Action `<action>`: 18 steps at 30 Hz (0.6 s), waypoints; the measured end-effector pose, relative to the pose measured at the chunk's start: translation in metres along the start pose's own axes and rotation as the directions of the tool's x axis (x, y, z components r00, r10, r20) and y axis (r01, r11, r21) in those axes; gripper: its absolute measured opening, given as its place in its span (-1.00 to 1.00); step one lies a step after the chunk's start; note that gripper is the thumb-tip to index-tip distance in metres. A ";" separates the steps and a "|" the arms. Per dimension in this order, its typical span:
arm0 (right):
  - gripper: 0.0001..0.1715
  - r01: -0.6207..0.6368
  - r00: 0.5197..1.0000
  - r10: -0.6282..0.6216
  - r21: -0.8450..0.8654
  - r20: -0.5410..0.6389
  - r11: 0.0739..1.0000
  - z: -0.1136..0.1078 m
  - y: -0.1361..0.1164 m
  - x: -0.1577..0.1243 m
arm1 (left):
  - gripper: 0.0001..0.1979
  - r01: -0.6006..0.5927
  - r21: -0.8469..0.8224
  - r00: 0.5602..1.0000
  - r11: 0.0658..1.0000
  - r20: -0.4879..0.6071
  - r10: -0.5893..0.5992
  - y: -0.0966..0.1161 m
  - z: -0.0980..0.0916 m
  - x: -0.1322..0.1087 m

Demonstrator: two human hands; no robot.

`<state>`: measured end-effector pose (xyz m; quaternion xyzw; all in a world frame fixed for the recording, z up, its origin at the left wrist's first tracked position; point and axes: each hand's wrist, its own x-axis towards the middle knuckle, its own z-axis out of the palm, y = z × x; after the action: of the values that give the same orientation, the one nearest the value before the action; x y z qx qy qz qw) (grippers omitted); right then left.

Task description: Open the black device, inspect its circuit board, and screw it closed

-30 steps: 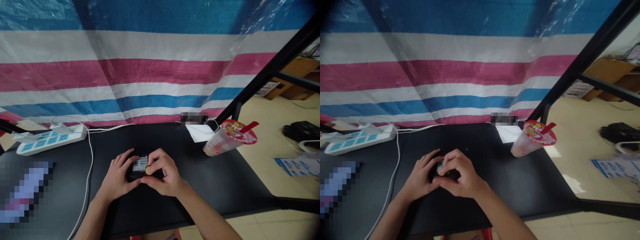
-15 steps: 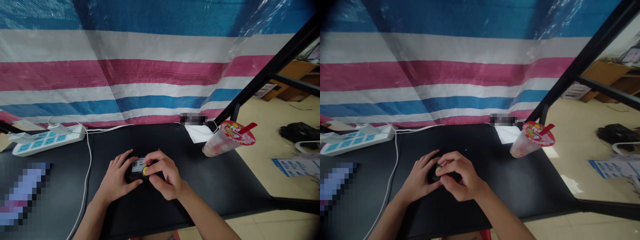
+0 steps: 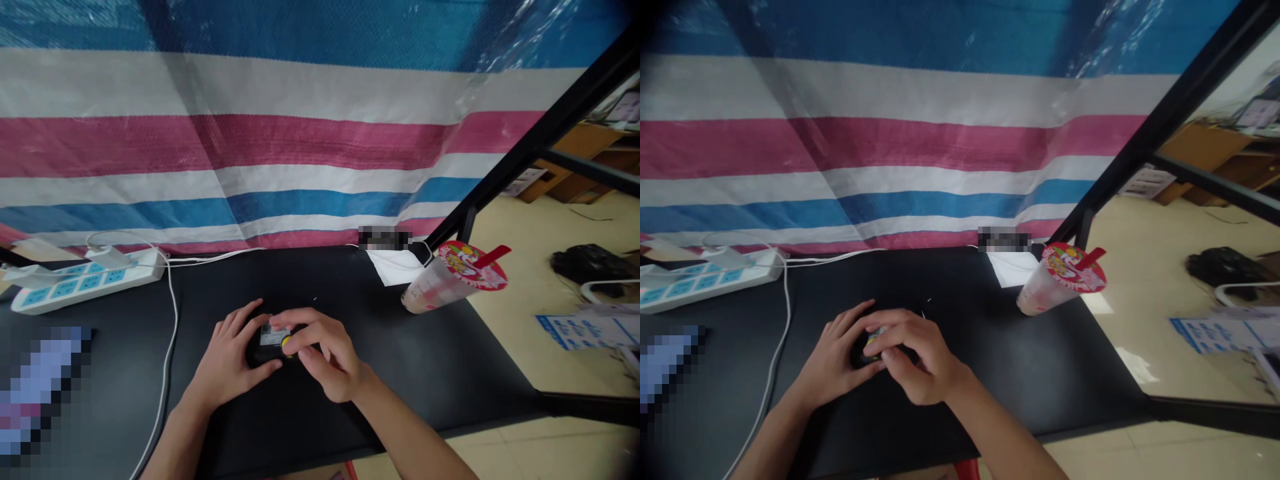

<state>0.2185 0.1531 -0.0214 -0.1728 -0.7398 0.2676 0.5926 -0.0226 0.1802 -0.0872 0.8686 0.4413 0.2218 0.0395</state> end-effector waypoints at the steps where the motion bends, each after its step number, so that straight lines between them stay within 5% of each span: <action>1: -0.83 -0.007 1.000 0.007 0.010 0.007 1.000 0.000 -0.001 0.001 | -0.28 0.001 0.001 1.000 1.000 0.004 -0.001 0.000 0.000 0.000; 8: -0.81 0.034 0.995 -0.039 -0.055 -0.091 0.998 0.000 0.003 0.001 | -0.32 0.009 -0.007 1.000 1.000 0.014 -0.009 0.002 -0.001 0.001; 14: -0.78 -0.019 1.000 0.020 0.050 -0.002 0.999 0.000 0.001 -0.002 | -0.29 -0.003 -0.012 1.000 1.000 0.005 0.003 0.001 -0.001 0.000; 18: -0.87 0.010 0.998 -0.009 0.011 -0.063 1.000 0.001 0.003 -0.001 | -0.31 0.012 -0.014 1.000 1.000 0.015 -0.012 0.001 -0.001 0.001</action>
<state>0.2180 0.1548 -0.0238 -0.1742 -0.7200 0.2635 0.6179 -0.0215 0.1799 -0.0859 0.8673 0.4447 0.2181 0.0502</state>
